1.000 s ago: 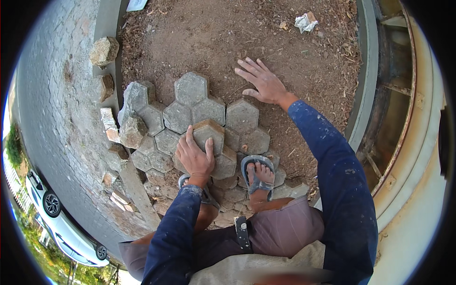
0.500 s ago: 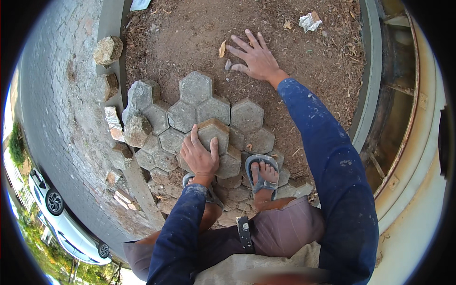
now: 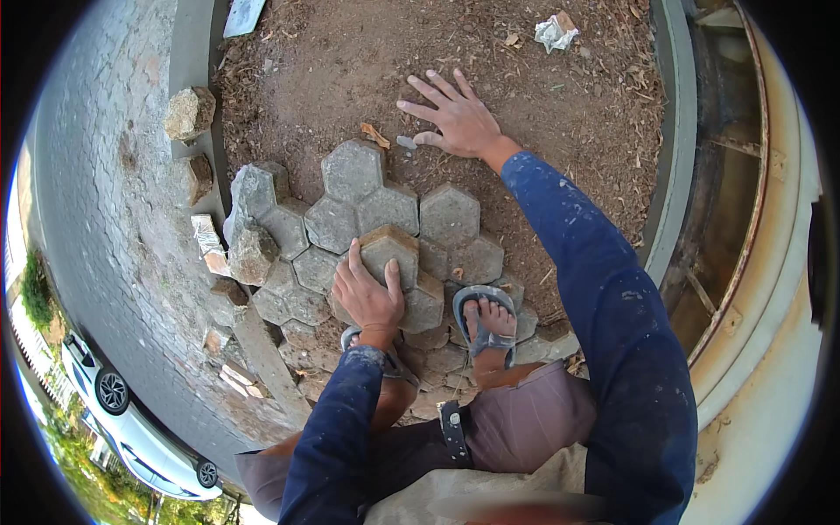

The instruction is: Lay and adjust hexagonal paving stones in a prepared garden bed area.

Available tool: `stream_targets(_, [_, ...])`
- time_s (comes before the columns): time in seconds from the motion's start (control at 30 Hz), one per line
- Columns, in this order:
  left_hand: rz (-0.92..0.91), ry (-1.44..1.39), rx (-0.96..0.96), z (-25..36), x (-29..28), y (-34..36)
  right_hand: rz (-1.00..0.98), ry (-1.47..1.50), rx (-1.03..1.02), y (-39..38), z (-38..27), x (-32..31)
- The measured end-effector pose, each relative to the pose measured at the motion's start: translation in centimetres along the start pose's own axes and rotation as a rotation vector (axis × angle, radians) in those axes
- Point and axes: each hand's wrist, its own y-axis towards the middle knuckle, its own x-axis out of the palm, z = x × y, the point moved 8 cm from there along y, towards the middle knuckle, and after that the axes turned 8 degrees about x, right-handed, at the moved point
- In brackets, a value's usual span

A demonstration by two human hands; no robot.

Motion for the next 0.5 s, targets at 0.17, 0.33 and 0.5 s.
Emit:
stream_targets(0.17, [-0.007,0.007,-0.008,-0.1,0.1,-0.1,0.098,-0.044,0.103,5.7,2.2,-1.4])
stream_targets(0.33, [-0.002,-0.017,-0.013,-0.1,0.0,0.0,0.357,-0.032,0.600,2.7,10.6,-4.4])
stream_targets(0.5, [-0.026,-0.005,-0.020,-0.3,0.1,0.0,0.052,0.079,0.068,-4.3,5.8,-2.5])
